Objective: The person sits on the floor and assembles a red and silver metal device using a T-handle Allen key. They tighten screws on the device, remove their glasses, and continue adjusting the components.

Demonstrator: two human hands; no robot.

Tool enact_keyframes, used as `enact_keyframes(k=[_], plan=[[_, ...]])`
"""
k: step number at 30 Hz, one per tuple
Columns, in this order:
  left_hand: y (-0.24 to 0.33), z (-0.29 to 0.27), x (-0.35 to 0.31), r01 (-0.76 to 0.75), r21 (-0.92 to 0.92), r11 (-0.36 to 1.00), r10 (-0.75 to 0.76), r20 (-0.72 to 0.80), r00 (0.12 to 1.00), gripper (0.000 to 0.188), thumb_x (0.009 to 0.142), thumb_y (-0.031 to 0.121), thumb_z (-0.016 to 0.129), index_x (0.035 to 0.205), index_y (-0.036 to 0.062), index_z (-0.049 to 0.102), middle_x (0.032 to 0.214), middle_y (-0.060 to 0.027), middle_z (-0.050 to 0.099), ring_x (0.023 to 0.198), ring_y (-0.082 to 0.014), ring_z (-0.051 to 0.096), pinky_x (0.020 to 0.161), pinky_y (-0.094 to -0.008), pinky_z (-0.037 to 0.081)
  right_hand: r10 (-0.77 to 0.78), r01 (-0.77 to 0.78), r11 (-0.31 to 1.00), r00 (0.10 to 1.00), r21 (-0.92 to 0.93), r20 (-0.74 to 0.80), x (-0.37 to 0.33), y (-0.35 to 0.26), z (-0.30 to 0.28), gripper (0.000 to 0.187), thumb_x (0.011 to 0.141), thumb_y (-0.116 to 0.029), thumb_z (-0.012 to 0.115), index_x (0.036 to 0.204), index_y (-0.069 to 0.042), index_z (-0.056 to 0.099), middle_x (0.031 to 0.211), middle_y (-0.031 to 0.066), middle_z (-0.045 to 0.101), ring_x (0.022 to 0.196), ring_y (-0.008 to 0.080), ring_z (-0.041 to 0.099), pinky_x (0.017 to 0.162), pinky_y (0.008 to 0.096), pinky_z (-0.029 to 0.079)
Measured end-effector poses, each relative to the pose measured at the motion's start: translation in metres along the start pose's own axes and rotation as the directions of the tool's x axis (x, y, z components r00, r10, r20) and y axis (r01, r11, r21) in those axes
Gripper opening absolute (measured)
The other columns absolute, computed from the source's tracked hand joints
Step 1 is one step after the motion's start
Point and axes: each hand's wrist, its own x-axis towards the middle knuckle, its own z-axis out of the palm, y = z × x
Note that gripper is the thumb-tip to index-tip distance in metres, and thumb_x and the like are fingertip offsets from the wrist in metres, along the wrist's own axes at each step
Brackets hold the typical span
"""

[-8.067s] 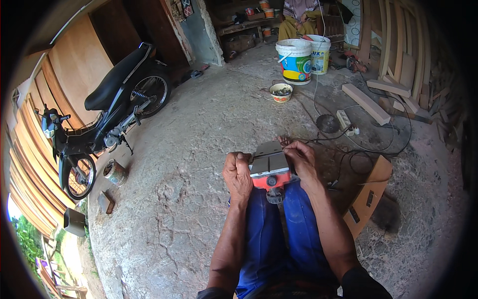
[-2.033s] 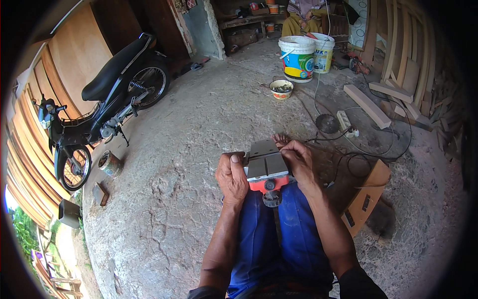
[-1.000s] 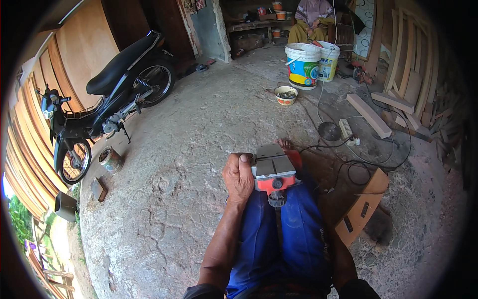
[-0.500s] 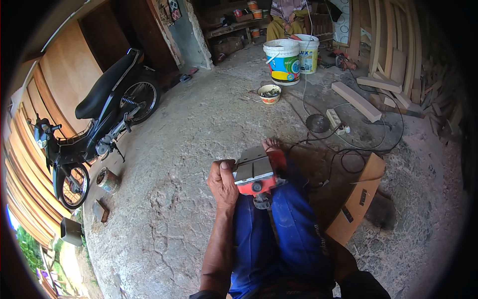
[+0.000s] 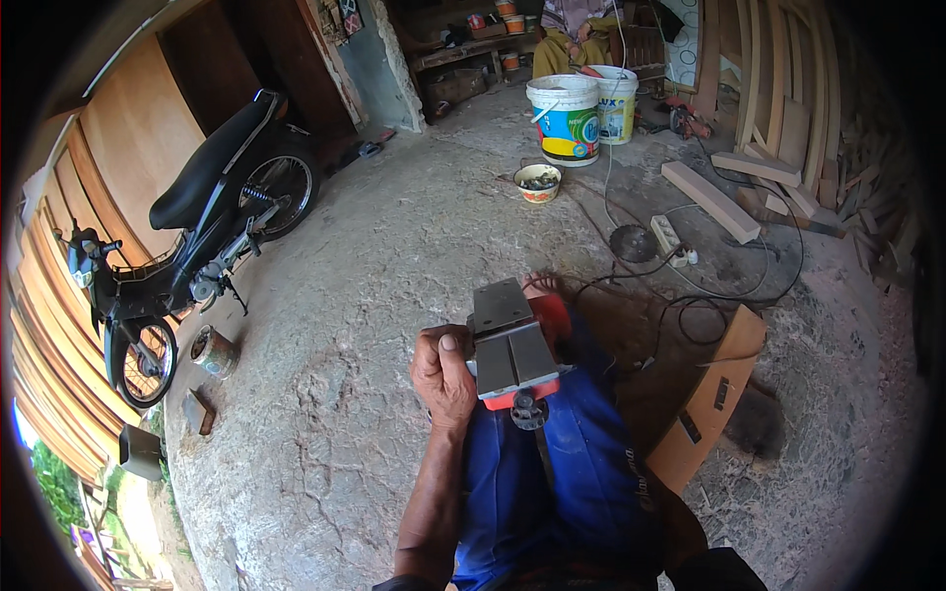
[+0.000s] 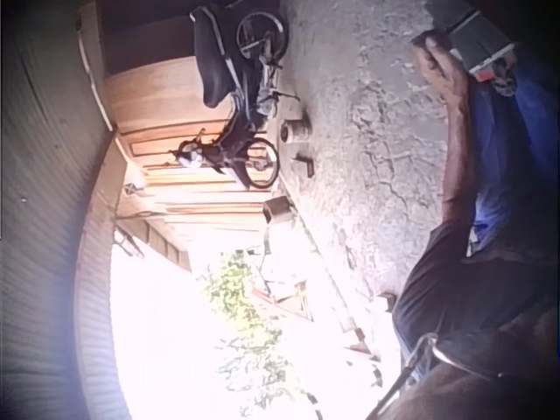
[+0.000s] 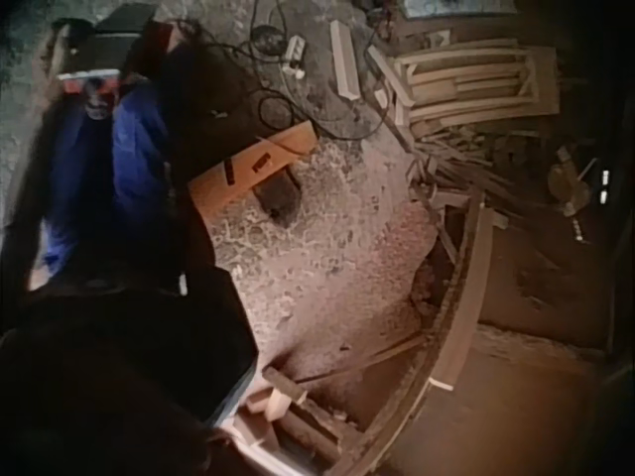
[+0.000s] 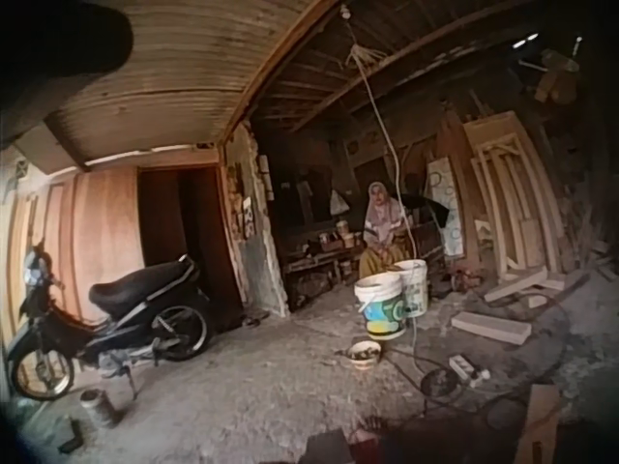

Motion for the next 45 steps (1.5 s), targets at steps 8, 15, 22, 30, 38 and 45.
enact_keyframes(k=[8,15,22,30,38,45], plan=[[0.014,-0.018,-0.027,-0.185,-0.009,0.983,0.185,-0.013,0.983,0.016,0.108,0.013,0.050,0.094,0.0040,0.051,0.095,-0.0104,0.061,0.091,-0.0197,0.059,0.085,-0.0371,0.050,-0.097,0.201,0.949,0.919,0.243,-0.382,0.021,-0.036,-0.055,0.038,0.108,-0.014,0.055,0.143,0.000,0.054,0.121,0.0122,0.070,0.110,0.0204,0.067,0.094,0.0357,0.052],[0.020,-0.019,-0.039,-0.281,0.082,0.956,0.279,0.041,0.959,0.028,0.110,0.033,0.049,0.098,0.0082,0.045,0.089,-0.0089,0.055,0.093,-0.0234,0.060,0.096,-0.0480,0.052,-0.198,0.364,0.867,0.878,0.339,-0.435,0.086,-0.165,-0.169,0.038,0.112,-0.016,0.048,0.149,-0.005,0.052,0.096,-0.0011,0.058,0.073,0.0012,0.040,0.064,0.0188,0.035],[0.017,-0.018,-0.038,-0.352,0.069,0.933,0.350,0.032,0.936,0.027,0.108,0.032,0.053,0.099,0.0077,0.046,0.087,-0.0092,0.055,0.086,-0.0225,0.057,0.094,-0.0497,0.053,-0.606,0.610,0.790,0.792,-0.059,0.070,0.109,-0.318,-0.230,0.032,0.109,-0.017,0.058,0.138,-0.006,0.067,0.081,-0.0041,0.056,0.066,0.0052,0.044,0.062,0.0229,0.041],[0.017,-0.024,-0.037,-0.429,0.136,0.893,0.421,0.085,0.903,0.020,0.108,0.025,0.053,0.102,0.0078,0.046,0.087,-0.0095,0.057,0.083,-0.0231,0.058,0.089,-0.0489,0.056,-0.518,0.665,0.699,0.725,-0.263,0.454,0.125,-0.388,-0.229,0.029,0.105,-0.017,0.063,0.131,-0.008,0.071,0.082,0.0072,0.070,0.070,0.0119,0.059,0.066,0.0317,0.049],[0.017,-0.025,-0.036,-0.472,0.144,0.870,0.461,0.105,0.881,0.018,0.108,0.023,0.055,0.103,0.0079,0.045,0.088,-0.0096,0.057,0.085,-0.0236,0.058,0.085,-0.0466,0.057,-0.491,0.657,0.709,0.720,-0.255,0.492,0.124,-0.406,-0.238,0.029,0.105,-0.019,0.062,0.131,-0.010,0.072,0.086,0.0073,0.073,0.073,0.0132,0.064,0.069,0.0327,0.052],[0.017,-0.030,-0.040,-0.474,0.148,0.868,0.457,0.135,0.879,0.019,0.108,0.023,0.055,0.104,0.0080,0.045,0.090,-0.0099,0.057,0.085,-0.0238,0.058,0.083,-0.0446,0.056,-0.518,0.734,0.667,0.580,-0.128,0.629,0.134,-0.404,-0.221,0.032,0.104,-0.019,0.062,0.134,-0.013,0.071,0.112,0.0140,0.078,0.092,0.0207,0.074,0.081,0.0358,0.057]])
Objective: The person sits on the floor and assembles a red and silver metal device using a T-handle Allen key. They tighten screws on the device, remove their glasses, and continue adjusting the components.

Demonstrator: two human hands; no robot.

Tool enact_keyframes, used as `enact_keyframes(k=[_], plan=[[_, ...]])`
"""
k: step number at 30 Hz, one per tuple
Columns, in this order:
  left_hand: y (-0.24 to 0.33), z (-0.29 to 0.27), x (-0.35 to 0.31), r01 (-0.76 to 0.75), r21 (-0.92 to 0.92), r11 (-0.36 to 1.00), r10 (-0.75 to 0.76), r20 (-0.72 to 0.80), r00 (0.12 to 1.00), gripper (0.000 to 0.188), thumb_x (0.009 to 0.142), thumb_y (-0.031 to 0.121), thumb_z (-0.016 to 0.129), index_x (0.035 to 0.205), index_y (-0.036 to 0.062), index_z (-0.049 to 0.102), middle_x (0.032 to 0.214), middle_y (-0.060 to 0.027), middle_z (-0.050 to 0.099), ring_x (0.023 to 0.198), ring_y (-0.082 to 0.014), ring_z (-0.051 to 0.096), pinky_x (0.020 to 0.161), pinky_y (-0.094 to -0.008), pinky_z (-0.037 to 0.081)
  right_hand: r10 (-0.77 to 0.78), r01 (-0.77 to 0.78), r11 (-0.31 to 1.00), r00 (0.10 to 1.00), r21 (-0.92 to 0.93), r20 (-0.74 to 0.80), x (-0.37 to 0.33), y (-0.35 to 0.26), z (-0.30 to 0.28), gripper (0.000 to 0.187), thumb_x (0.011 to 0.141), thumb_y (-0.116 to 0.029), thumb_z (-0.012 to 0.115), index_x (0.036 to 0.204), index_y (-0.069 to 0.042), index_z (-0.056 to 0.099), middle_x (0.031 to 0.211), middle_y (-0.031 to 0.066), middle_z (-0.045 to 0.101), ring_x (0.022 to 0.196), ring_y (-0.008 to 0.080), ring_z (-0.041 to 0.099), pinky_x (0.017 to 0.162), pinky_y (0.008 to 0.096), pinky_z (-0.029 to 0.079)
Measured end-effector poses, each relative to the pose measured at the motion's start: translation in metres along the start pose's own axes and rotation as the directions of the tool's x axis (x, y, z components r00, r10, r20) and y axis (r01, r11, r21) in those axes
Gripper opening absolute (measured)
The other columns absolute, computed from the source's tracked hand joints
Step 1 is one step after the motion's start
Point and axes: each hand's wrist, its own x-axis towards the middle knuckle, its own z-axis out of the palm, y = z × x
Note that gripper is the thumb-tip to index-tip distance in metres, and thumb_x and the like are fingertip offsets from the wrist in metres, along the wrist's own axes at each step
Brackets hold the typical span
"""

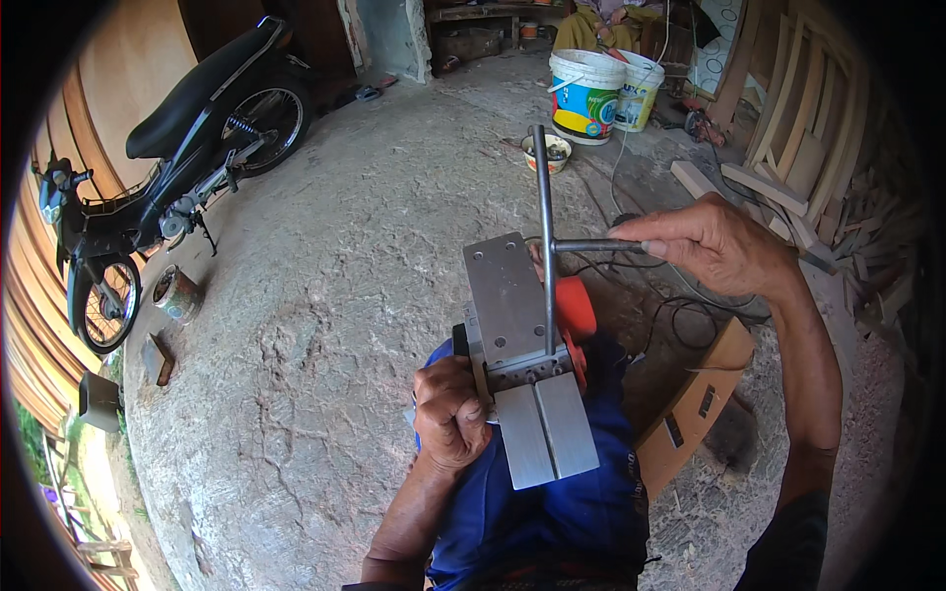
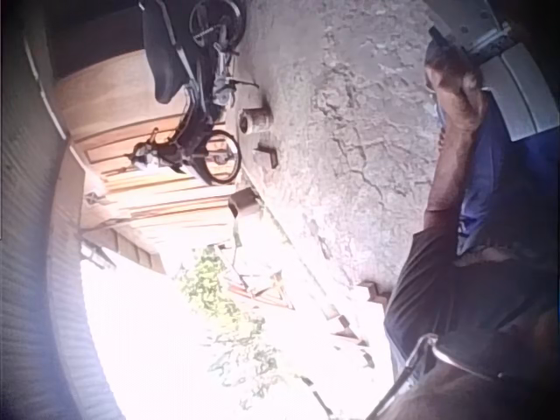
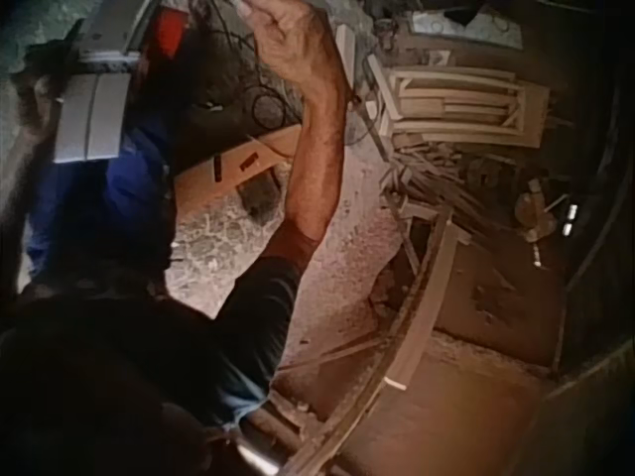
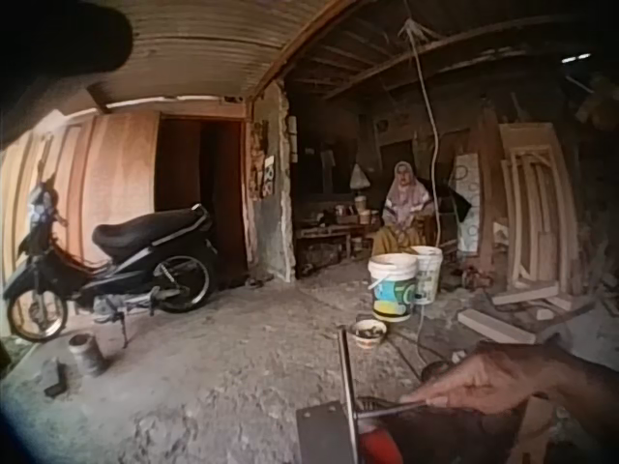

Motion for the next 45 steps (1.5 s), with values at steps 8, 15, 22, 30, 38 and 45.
enact_keyframes(k=[8,15,22,30,38,45], plan=[[-0.001,0.000,-0.001,-0.004,0.013,1.000,0.004,-0.003,1.000,0.019,0.109,0.024,0.054,0.103,0.0082,0.045,0.090,-0.0099,0.057,0.084,-0.0235,0.058,0.082,-0.0440,0.056,-0.002,0.004,1.000,0.999,-0.030,0.051,0.008,-0.014,-0.003,0.031,0.102,-0.021,0.064,0.131,-0.014,0.073,0.108,0.0164,0.078,0.089,0.0222,0.076,0.077,0.0365,0.057],[0.000,0.001,0.001,0.009,0.017,1.000,-0.009,0.000,1.000,0.019,0.108,0.024,0.054,0.103,0.0080,0.045,0.089,-0.0098,0.057,0.084,-0.0239,0.058,0.084,-0.0446,0.057,0.038,-0.031,0.996,0.995,-0.080,0.087,0.008,-0.019,-0.006,0.031,0.102,-0.018,0.064,0.130,-0.008,0.072,0.113,0.0172,0.077,0.092,0.0239,0.078,0.077,0.0356,0.058],[0.000,0.002,0.000,0.015,0.009,1.000,-0.014,-0.011,1.000,0.018,0.108,0.023,0.054,0.102,0.0076,0.046,0.088,-0.0098,0.058,0.084,-0.0243,0.059,0.084,-0.0451,0.057,-0.044,0.044,0.998,0.999,-0.047,0.010,0.002,-0.010,0.000,0.031,0.103,-0.019,0.063,0.132,-0.012,0.072,0.105,0.0163,0.079,0.080,0.0199,0.074,0.073,0.0351,0.056],[-0.002,0.003,0.003,0.030,0.006,1.000,-0.030,-0.040,0.999,0.019,0.107,0.023,0.057,0.102,0.0071,0.048,0.087,-0.0090,0.060,0.084,-0.0247,0.061,0.086,-0.0466,0.057,0.016,-0.009,0.997,0.996,0.075,-0.090,-0.004,0.001,0.023,0.030,0.104,-0.016,0.062,0.133,-0.009,0.071,0.118,0.0128,0.077,0.094,0.0176,0.074,0.082,0.0333,0.056],[-0.001,0.006,0.001,0.042,-0.026,0.999,-0.044,-0.071,0.997,0.018,0.105,0.021,0.062,0.102,0.0064,0.051,0.089,-0.0100,0.062,0.084,-0.0273,0.064,0.085,-0.0459,0.057,0.028,-0.026,0.995,0.999,0.097,-0.018,-0.005,0.003,0.023,0.030,0.104,-0.014,0.061,0.132,-0.009,0.071,0.120,0.0136,0.077,0.100,0.0194,0.074,0.087,0.0334,0.057],[-0.001,0.007,0.003,0.035,0.002,0.999,-0.035,-0.054,0.998,0.022,0.108,0.025,0.055,0.100,0.0062,0.048,0.086,-0.0093,0.058,0.082,-0.0234,0.060,0.086,-0.0461,0.057,0.001,-0.001,0.998,1.000,0.056,-0.009,-0.005,-0.005,0.019,0.030,0.104,-0.014,0.061,0.132,-0.009,0.071,0.119,0.0135,0.077,0.099,0.0214,0.075,0.087,0.0335,0.057]])
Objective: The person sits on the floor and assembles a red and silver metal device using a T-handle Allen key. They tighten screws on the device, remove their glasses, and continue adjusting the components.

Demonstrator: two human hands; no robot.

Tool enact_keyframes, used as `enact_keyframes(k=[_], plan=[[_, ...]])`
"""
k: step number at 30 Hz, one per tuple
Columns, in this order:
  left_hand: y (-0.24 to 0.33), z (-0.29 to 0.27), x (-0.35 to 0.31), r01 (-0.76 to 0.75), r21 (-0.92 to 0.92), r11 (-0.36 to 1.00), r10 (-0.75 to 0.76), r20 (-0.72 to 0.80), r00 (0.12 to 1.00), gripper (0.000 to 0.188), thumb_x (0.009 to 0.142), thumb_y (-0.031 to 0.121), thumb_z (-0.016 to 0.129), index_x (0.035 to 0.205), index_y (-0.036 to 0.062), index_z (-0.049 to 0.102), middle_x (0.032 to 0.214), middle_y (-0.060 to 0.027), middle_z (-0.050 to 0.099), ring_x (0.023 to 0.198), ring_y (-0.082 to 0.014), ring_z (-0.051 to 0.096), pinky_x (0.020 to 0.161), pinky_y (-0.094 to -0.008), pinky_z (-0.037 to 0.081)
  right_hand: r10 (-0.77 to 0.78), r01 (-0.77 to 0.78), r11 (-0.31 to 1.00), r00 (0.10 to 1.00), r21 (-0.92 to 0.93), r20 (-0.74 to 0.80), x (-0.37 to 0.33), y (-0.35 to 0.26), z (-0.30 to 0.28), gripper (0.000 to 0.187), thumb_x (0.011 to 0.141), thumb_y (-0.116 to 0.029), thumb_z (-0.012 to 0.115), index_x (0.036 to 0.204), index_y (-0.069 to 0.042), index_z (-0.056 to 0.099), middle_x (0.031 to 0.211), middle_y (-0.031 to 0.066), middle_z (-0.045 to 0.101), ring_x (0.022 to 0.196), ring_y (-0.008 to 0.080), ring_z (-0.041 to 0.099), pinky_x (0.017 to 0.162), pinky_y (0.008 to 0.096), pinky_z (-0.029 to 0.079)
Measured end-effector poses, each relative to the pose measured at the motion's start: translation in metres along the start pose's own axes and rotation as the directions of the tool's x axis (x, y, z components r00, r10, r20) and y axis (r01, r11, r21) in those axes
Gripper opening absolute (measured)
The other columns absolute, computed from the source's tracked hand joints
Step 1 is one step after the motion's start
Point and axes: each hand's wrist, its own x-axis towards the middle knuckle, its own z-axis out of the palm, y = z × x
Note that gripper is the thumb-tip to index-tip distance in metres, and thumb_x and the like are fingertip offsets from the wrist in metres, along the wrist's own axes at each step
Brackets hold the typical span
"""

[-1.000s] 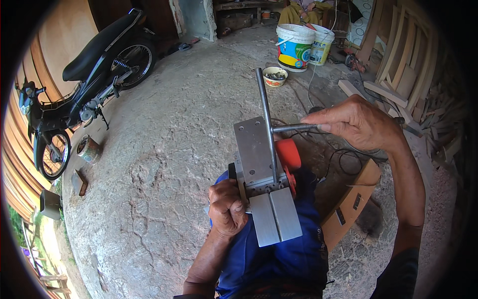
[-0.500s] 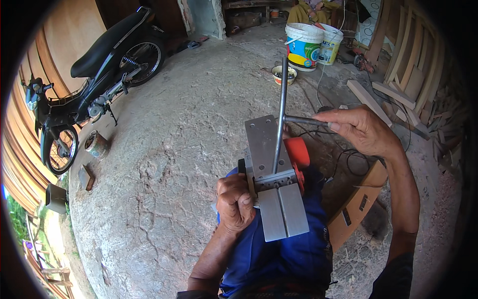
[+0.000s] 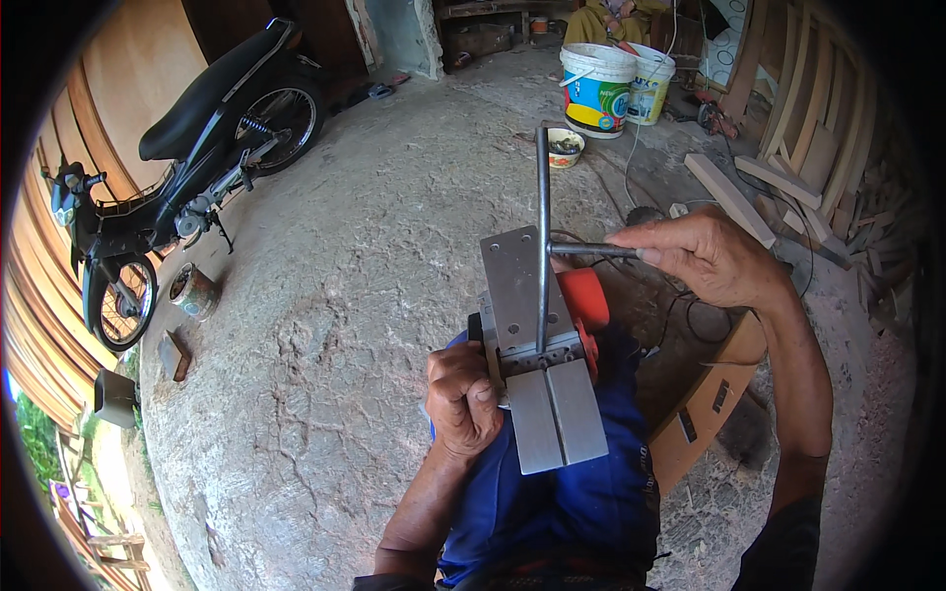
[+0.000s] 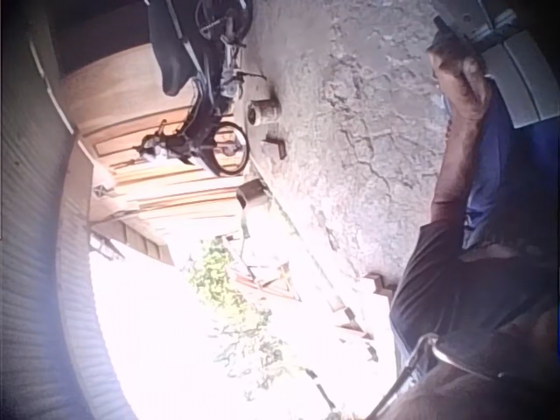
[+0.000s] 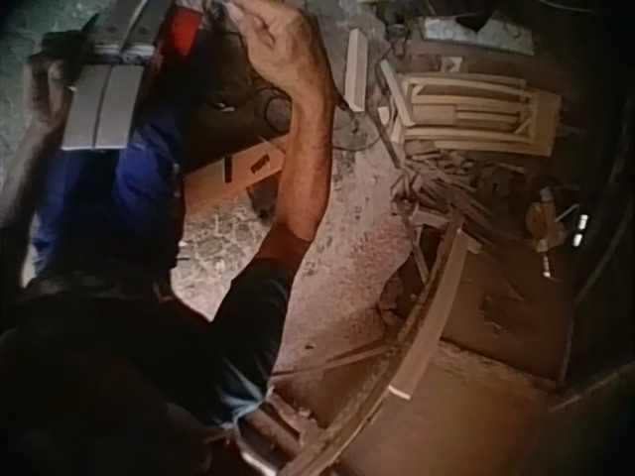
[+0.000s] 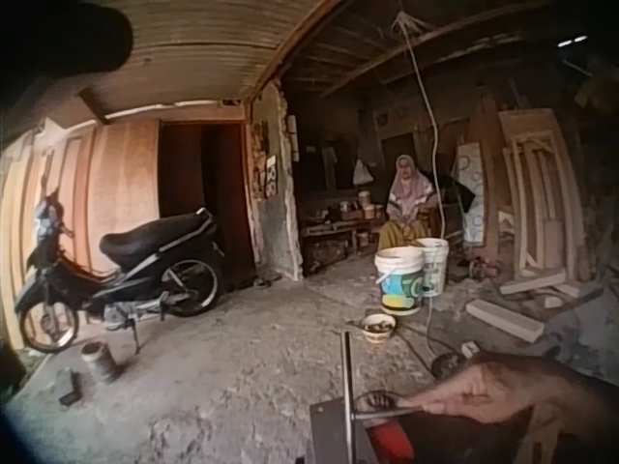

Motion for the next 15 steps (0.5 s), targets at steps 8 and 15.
enact_keyframes(k=[8,15], plan=[[0.002,-0.001,0.001,0.005,0.006,1.000,-0.005,0.009,1.000,0.023,0.108,0.027,0.055,0.100,0.0066,0.047,0.086,-0.0091,0.058,0.082,-0.0234,0.060,0.087,-0.0461,0.057,-0.061,0.060,0.998,0.997,-0.026,-0.039,0.001,0.007,0.007,0.030,0.103,-0.014,0.062,0.132,-0.009,0.071,0.115,0.0144,0.078,0.086,0.0210,0.075,0.079,0.0344,0.056],[0.000,-0.003,-0.002,0.063,-0.002,0.998,-0.063,0.005,0.998,0.026,0.109,0.029,0.054,0.101,0.0058,0.049,0.090,-0.0103,0.059,0.087,-0.0244,0.061,0.092,-0.0475,0.055,-0.038,0.051,0.996,0.986,0.079,-0.160,-0.005,0.020,0.020,0.030,0.105,-0.015,0.061,0.133,-0.007,0.070,0.091,0.0062,0.074,0.069,0.0124,0.060,0.067,0.0304,0.049]])
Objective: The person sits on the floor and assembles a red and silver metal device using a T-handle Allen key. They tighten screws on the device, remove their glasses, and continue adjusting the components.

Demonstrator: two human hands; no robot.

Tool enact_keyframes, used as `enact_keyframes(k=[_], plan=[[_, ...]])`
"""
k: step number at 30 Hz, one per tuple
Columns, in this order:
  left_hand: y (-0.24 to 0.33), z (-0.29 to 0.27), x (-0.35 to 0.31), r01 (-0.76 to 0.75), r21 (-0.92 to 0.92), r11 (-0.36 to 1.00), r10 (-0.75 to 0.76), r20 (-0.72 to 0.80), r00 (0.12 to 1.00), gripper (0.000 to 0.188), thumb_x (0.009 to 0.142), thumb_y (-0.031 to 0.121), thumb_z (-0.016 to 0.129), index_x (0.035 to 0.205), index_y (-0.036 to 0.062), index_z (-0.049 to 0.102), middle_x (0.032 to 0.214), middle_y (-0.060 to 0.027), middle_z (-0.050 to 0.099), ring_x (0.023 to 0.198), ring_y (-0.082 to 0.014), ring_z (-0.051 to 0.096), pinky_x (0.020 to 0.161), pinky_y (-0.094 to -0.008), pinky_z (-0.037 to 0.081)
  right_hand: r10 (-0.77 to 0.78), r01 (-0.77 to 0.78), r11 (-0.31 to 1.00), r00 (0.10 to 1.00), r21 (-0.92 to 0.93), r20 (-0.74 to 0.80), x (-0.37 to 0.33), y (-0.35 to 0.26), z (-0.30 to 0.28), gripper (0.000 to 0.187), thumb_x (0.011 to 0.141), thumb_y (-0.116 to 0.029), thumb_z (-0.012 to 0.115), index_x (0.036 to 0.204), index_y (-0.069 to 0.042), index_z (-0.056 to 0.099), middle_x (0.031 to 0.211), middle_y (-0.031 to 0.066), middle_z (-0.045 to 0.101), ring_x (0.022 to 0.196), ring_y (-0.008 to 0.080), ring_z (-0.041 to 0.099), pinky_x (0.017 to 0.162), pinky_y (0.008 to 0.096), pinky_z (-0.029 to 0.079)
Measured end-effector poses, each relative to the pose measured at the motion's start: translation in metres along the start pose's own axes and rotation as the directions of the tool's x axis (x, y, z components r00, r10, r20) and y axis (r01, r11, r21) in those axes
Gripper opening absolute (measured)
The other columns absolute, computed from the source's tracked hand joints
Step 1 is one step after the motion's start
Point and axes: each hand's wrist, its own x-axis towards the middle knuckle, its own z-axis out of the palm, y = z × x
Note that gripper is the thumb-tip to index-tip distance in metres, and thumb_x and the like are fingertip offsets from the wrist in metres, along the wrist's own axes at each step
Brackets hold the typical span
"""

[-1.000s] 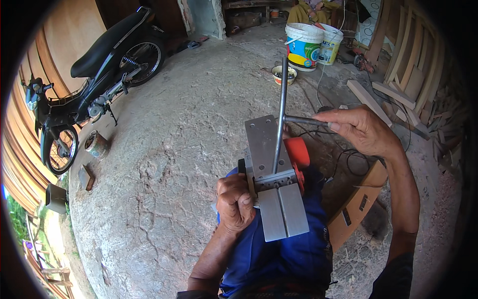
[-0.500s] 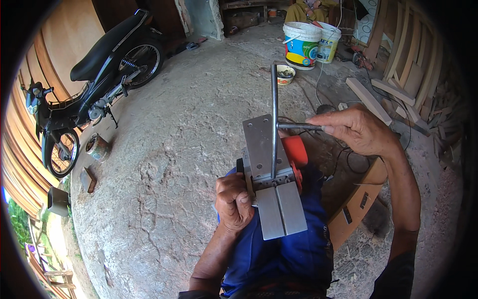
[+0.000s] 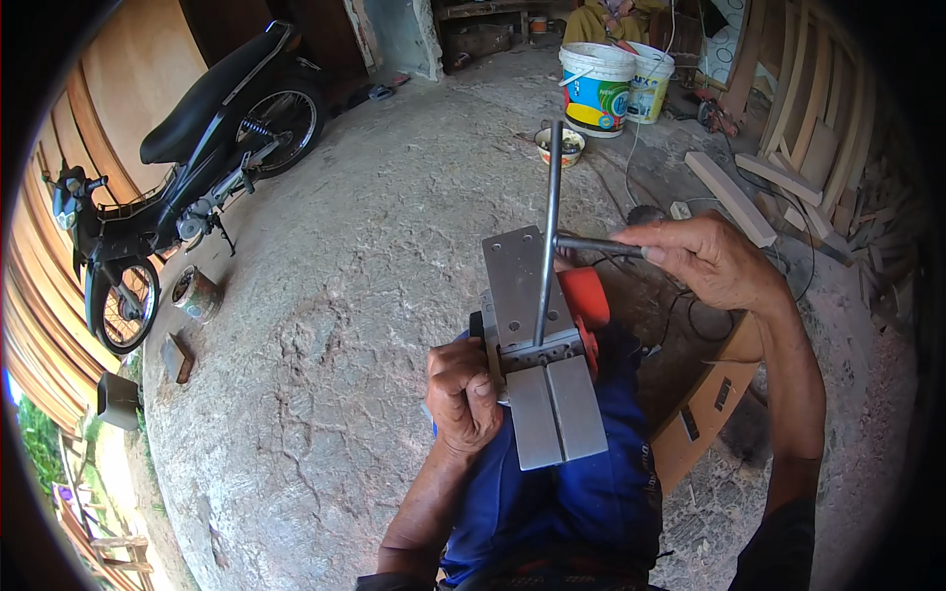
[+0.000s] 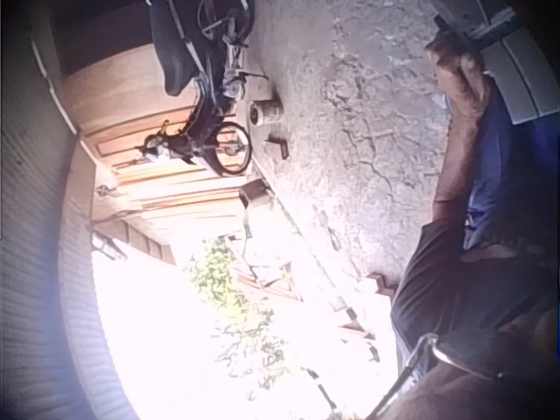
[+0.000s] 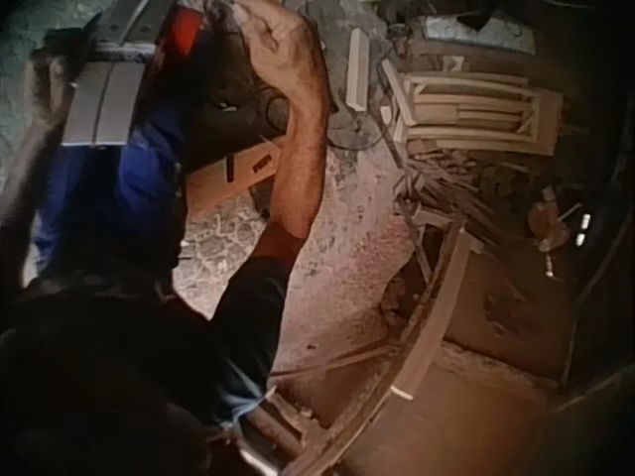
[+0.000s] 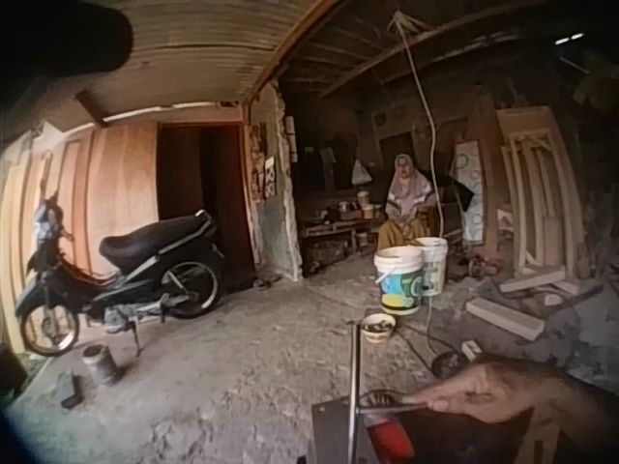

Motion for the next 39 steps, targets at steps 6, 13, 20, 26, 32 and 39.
enact_keyframes(k=[6,13,20,26,32,39], plan=[[-0.006,0.007,0.012,0.253,-0.185,0.950,-0.245,0.066,0.967,0.026,0.110,0.030,0.050,0.103,0.0054,0.052,0.101,-0.0123,0.059,0.107,-0.0264,0.064,0.101,-0.0500,0.048,0.573,-0.334,0.791,0.698,0.512,-0.430,-0.041,0.044,0.057,0.039,0.112,-0.020,0.052,0.148,-0.007,0.058,0.072,-0.0044,0.043,0.066,0.0052,0.042,0.060,0.0251,0.040],[-0.011,0.009,0.030,0.336,-0.040,0.941,-0.334,0.050,0.941,0.022,0.105,0.015,0.057,0.091,-0.0013,0.063,0.098,-0.0155,0.072,0.090,-0.0246,0.070,0.082,-0.0363,0.054,0.861,-0.405,0.475,0.395,0.781,-0.319,-0.129,0.168,0.228,0.039,0.108,-0.013,0.054,0.147,-0.006,0.057,0.093,0.0018,0.061,0.080,0.0111,0.053,0.073,0.0295,0.046],[-0.026,0.024,0.038,0.431,-0.101,0.897,-0.433,0.005,0.902,0.027,0.107,0.014,0.057,0.088,-0.0024,0.066,0.085,-0.0095,0.069,0.078,-0.0146,0.062,0.072,-0.0310,0.051,0.815,-0.599,0.572,0.489,0.560,-0.310,-0.161,0.181,0.289,0.034,0.106,-0.009,0.055,0.139,-0.005,0.061,0.103,0.0049,0.065,0.092,0.0153,0.058,0.082,0.0314,0.048],[-0.030,0.029,0.042,0.480,-0.076,0.874,-0.477,0.049,0.877,0.031,0.107,0.019,0.058,0.085,-0.0029,0.065,0.081,-0.0115,0.065,0.075,-0.0174,0.060,0.070,-0.0341,0.049,0.744,-0.605,0.668,0.552,0.433,-0.376,-0.164,0.178,0.279,0.029,0.105,-0.006,0.056,0.133,-0.003,0.064,0.112,0.0076,0.068,0.103,0.0188,0.062,0.091,0.0330,0.049],[-0.031,0.030,0.041,0.433,-0.065,0.899,-0.433,0.019,0.901,0.030,0.107,0.019,0.057,0.086,-0.0017,0.065,0.080,-0.0101,0.064,0.076,-0.0168,0.060,0.071,-0.0340,0.050,0.587,-0.287,0.791,0.606,0.541,-0.537,-0.092,0.109,0.194,0.025,0.103,-0.002,0.057,0.126,-0.002,0.067,0.121,0.0103,0.072,0.114,0.0224,0.066,0.099,0.0347,0.050],[-0.031,0.035,0.042,0.420,-0.100,0.902,-0.423,-0.003,0.906,0.027,0.107,0.015,0.058,0.086,-0.0018,0.064,0.080,-0.0087,0.064,0.075,-0.0155,0.060,0.070,-0.0329,0.050,0.385,0.052,0.692,0.817,0.720,-0.430,-0.015,0.037,0.158,0.013,0.103,-0.005,0.057,0.105,0.002,0.068,0.126,0.0174,0.070,0.129,0.0213,0.060,0.111,0.0335,0.042]])
